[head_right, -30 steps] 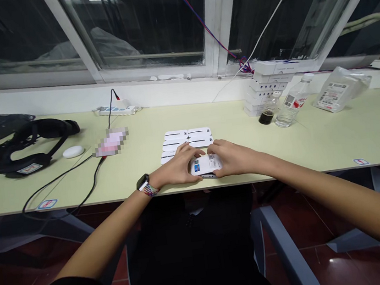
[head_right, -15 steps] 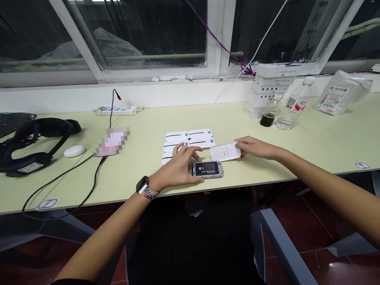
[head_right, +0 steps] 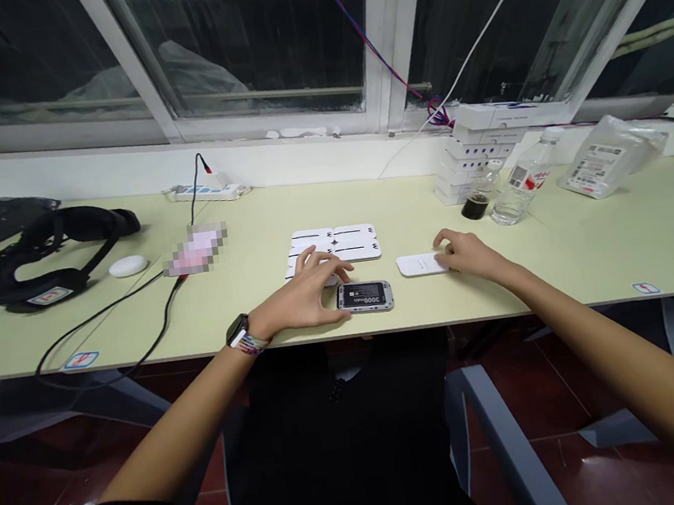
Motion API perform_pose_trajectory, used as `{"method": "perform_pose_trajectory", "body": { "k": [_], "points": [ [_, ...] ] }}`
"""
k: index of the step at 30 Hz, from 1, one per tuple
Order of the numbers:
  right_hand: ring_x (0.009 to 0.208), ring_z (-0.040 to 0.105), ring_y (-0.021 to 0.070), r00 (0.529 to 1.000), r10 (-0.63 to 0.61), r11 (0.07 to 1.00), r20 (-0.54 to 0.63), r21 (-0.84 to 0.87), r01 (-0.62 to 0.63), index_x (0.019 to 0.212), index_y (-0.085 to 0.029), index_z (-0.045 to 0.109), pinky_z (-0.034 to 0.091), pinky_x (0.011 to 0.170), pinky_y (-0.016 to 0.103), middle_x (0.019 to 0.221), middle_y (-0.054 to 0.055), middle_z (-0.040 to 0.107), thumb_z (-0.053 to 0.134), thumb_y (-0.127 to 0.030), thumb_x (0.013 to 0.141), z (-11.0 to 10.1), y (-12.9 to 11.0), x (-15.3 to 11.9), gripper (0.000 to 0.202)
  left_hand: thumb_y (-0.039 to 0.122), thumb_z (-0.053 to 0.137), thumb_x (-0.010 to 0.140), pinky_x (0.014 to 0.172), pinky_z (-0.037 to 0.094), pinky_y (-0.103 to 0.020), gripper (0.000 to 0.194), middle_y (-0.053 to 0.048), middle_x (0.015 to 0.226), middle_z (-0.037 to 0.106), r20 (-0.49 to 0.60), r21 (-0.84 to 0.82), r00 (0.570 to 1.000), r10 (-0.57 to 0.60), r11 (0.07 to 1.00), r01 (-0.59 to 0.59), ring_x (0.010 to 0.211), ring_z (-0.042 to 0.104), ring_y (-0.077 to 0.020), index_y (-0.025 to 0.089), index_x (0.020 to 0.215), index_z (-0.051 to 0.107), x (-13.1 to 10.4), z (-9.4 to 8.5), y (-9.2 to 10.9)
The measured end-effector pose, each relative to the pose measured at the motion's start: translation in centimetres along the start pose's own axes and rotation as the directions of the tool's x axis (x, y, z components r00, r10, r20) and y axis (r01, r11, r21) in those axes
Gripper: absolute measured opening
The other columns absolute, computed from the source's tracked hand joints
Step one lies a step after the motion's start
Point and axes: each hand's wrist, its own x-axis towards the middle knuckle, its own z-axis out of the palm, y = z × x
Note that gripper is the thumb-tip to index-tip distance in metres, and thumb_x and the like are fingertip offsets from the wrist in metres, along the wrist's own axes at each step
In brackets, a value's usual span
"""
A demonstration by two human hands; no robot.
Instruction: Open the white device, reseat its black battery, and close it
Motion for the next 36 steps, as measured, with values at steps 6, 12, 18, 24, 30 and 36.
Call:
{"method": "perform_pose_trajectory", "body": {
  "k": [6, 12, 18, 24, 30, 36],
  "points": [
    [0.067, 0.059, 0.0211, 0.96, -0.244, 0.963, -0.134, -0.153, 0.224, 0.105, -0.022, 0.064, 0.034, 0.063, 0.032, 0.072, 0.002, 0.065, 0.055, -0.035, 0.097, 1.0, -3.4, -1.2, 0.018, 0.042, 0.083, 0.081, 0.137, 0.008, -0.07, 0.057, -0.006, 0.124, 0.074, 0.013, -0.031, 1.0, -0.016, 0.999, 0.016, 0.149, 0.046, -0.0387, 0.026, 0.129, 0.056, -0.2, -0.2, -0.4],
    [0.063, 0.053, 0.0147, 0.691, -0.665, 0.729, 0.284, 0.046, 0.683, 0.091, -0.022, 0.064, 0.034, 0.066, 0.029, 0.073, -0.002, 0.064, 0.056, -0.025, 0.098, 3.8, -11.8, -2.1, 0.011, 0.044, 0.087, 0.077, 0.132, 0.026, -0.071, 0.066, -0.008, 0.127, 0.071, 0.019, -0.08, 0.995, -0.098, 0.992, 0.099, 0.145, 0.047, -0.0409, 0.028, 0.131, 0.053, -0.3, -0.3, -0.2],
    [0.062, 0.049, 0.0135, 0.58, -0.725, 0.622, 0.373, -0.007, 0.783, 0.091, -0.021, 0.064, 0.029, 0.065, 0.029, 0.072, -0.003, 0.059, 0.059, -0.018, 0.093, 5.7, -14.7, 0.1, 0.006, 0.044, 0.089, 0.074, 0.133, 0.024, -0.068, 0.079, -0.01, 0.128, 0.066, 0.002, -0.089, 0.99, -0.138, 0.987, 0.137, 0.149, 0.045, -0.0422, 0.028, 0.141, 0.05, -0.2, -0.1, -0.4],
    [0.062, 0.045, 0.0133, 0.55, -0.725, 0.577, 0.414, -0.069, 0.814, 0.087, -0.021, 0.061, 0.026, 0.064, 0.029, 0.074, -0.002, 0.057, 0.056, -0.018, 0.094, 5.9, -15.1, 0.7, 0.009, 0.05, 0.088, 0.077, 0.137, 0.01, -0.067, 0.077, -0.007, 0.122, 0.068, 0.017, -0.081, 0.995, -0.103, 0.991, 0.104, 0.149, 0.044, -0.0407, 0.027, 0.14, 0.05, -0.1, -0.1, -0.6],
    [0.059, 0.041, 0.0123, 0.499, -0.733, 0.534, 0.463, -0.064, 0.843, 0.081, -0.022, 0.058, 0.025, 0.063, 0.03, 0.072, -0.003, 0.055, 0.061, -0.019, 0.089, 5.7, -15.8, 1.4, 0.009, 0.048, 0.088, 0.074, 0.136, 0.013, -0.067, 0.074, -0.007, 0.121, 0.07, 0.0, -0.064, 0.996, -0.09, 0.994, 0.09, 0.145, 0.048, -0.041, 0.027, 0.135, 0.052, 0.0, -0.1, -0.8],
    [0.063, 0.044, 0.0141, 0.461, -0.734, 0.512, 0.498, -0.039, 0.858, 0.078, -0.022, 0.057, 0.027, 0.063, 0.03, 0.07, -0.004, 0.054, 0.063, -0.019, 0.085, 5.7, -16.8, 1.9, 0.01, 0.05, 0.086, 0.075, 0.137, 0.012, -0.067, 0.069, -0.009, 0.132, 0.065, -0.007, -0.046, 0.997, -0.074, 0.996, 0.074, 0.141, 0.053, -0.04, 0.026, 0.132, 0.054, 0.1, 0.0, -0.9]
  ]
}}
